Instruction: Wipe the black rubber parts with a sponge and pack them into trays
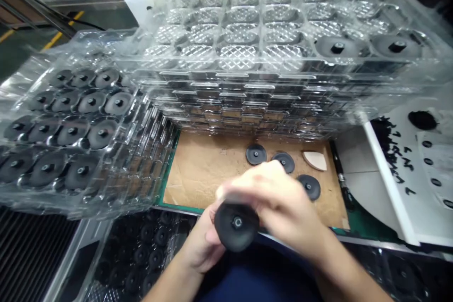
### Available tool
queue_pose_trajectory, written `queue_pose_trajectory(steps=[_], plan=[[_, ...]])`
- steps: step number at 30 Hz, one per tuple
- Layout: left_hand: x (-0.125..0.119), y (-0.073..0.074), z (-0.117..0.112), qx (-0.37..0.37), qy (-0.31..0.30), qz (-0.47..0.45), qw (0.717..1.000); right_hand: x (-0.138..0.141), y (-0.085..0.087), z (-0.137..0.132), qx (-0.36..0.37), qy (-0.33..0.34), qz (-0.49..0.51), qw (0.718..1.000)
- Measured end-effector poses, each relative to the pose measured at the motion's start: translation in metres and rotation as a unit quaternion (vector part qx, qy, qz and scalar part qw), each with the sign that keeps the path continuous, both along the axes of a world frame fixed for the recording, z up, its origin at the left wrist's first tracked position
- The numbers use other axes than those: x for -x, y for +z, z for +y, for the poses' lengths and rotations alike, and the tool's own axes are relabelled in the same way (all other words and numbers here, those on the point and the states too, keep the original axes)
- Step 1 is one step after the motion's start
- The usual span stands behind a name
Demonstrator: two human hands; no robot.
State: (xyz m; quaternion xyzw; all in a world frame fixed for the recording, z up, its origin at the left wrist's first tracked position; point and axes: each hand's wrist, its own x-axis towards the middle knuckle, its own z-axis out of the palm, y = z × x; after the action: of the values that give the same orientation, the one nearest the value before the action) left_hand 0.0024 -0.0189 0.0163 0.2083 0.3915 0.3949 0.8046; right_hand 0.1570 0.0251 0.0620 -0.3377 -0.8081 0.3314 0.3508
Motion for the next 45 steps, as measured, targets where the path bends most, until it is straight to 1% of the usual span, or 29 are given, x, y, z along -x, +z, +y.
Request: queue_pose_trajectory(steps=[1,2,3,4,5,7,9,10,11,12,14,16,17,19,20,21,22,24,25,26,27,29,31,32,34,36,38,41,45], plan=[[0.001,-0.001,-0.001,-0.004,0.019,-0.04,0.999,-0.002,-0.008,0.006,0.048,-0.049,0.014,0.998],[0.002,-0.001,-0.003,-0.006,0.037,-0.089,0.995,-0.003,-0.019,0.013,0.098,-0.106,0.019,0.989],[0.003,-0.001,-0.004,-0.005,0.053,-0.137,0.989,-0.002,-0.031,0.02,0.144,-0.149,0.016,0.978],[0.004,0.0,-0.005,-0.002,0.064,-0.173,0.983,0.001,-0.046,0.026,0.176,-0.17,0.009,0.97],[0.005,0.0,-0.005,0.003,0.072,-0.196,0.978,0.006,-0.062,0.029,0.193,-0.161,0.0,0.968],[0.007,0.002,-0.006,0.012,0.089,-0.201,0.976,0.022,-0.094,0.028,0.208,-0.111,-0.009,0.972],[0.008,0.002,-0.007,0.018,0.104,-0.207,0.973,0.036,-0.119,0.02,0.218,-0.108,-0.01,0.97],[0.008,0.001,-0.008,0.019,0.108,-0.215,0.97,0.04,-0.127,0.015,0.219,-0.123,-0.007,0.968],[0.008,0.0,-0.009,0.02,0.109,-0.225,0.968,0.041,-0.131,0.01,0.219,-0.142,-0.003,0.965],[0.008,-0.001,-0.01,0.02,0.105,-0.235,0.966,0.039,-0.132,0.005,0.217,-0.161,0.005,0.963],[0.008,-0.002,-0.013,0.019,0.093,-0.246,0.965,0.028,-0.126,-0.002,0.214,-0.182,0.022,0.959],[0.008,-0.001,-0.015,0.006,0.084,-0.241,0.967,0.011,-0.113,-0.007,0.216,-0.184,0.037,0.958],[0.008,-0.001,-0.015,-0.012,0.085,-0.224,0.971,0.003,-0.106,-0.01,0.219,-0.18,0.043,0.958],[0.008,0.0,-0.016,-0.085,0.087,-0.146,0.982,-0.012,-0.095,-0.018,0.225,-0.179,0.049,0.957],[0.008,0.0,-0.016,-0.14,0.083,-0.078,0.984,-0.018,-0.091,-0.024,0.227,-0.183,0.05,0.955],[0.008,0.0,-0.017,-0.204,0.078,0.007,0.976,-0.022,-0.088,-0.029,0.227,-0.189,0.05,0.954],[0.008,-0.001,-0.016,-0.271,0.07,0.1,0.955,-0.026,-0.085,-0.035,0.227,-0.196,0.049,0.953],[0.007,-0.001,-0.016,-0.384,0.047,0.253,0.887,-0.032,-0.079,-0.045,0.224,-0.213,0.048,0.95],[0.007,-0.001,-0.015,-0.424,0.038,0.3,0.853,-0.035,-0.075,-0.049,0.217,-0.221,0.051,0.949],[0.007,-0.001,-0.015,-0.453,0.027,0.327,0.829,-0.037,-0.07,-0.052,0.207,-0.227,0.057,0.95],[0.006,-0.001,-0.014,-0.471,0.019,0.341,0.814,-0.039,-0.064,-0.054,0.192,-0.228,0.066,0.952],[0.005,0.0,-0.014,-0.488,0.008,0.351,0.799,-0.042,-0.051,-0.055,0.158,-0.214,0.089,0.96],[0.004,0.002,-0.013,-0.487,-0.001,0.353,0.799,-0.044,-0.038,-0.053,0.149,-0.177,0.107,0.967],[0.003,0.003,-0.013,-0.481,-0.005,0.35,0.804,-0.044,-0.032,-0.051,0.164,-0.151,0.109,0.969],[0.003,0.005,-0.013,-0.463,-0.018,0.346,0.816,-0.043,-0.024,-0.045,0.225,-0.093,0.105,0.964],[0.003,0.008,-0.012,-0.448,-0.037,0.341,0.825,-0.043,-0.019,-0.04,0.299,-0.034,0.102,0.948],[0.003,0.01,-0.011,-0.437,-0.058,0.332,0.834,-0.042,-0.016,-0.035,0.359,0.002,0.118,0.926],[0.002,0.013,-0.009,-0.403,-0.08,0.317,0.855,-0.042,-0.015,-0.031,0.408,0.022,0.157,0.899],[-0.001,0.016,-0.007,-0.339,-0.119,0.282,0.89,-0.043,-0.016,-0.03,0.462,0.04,0.196,0.864]])
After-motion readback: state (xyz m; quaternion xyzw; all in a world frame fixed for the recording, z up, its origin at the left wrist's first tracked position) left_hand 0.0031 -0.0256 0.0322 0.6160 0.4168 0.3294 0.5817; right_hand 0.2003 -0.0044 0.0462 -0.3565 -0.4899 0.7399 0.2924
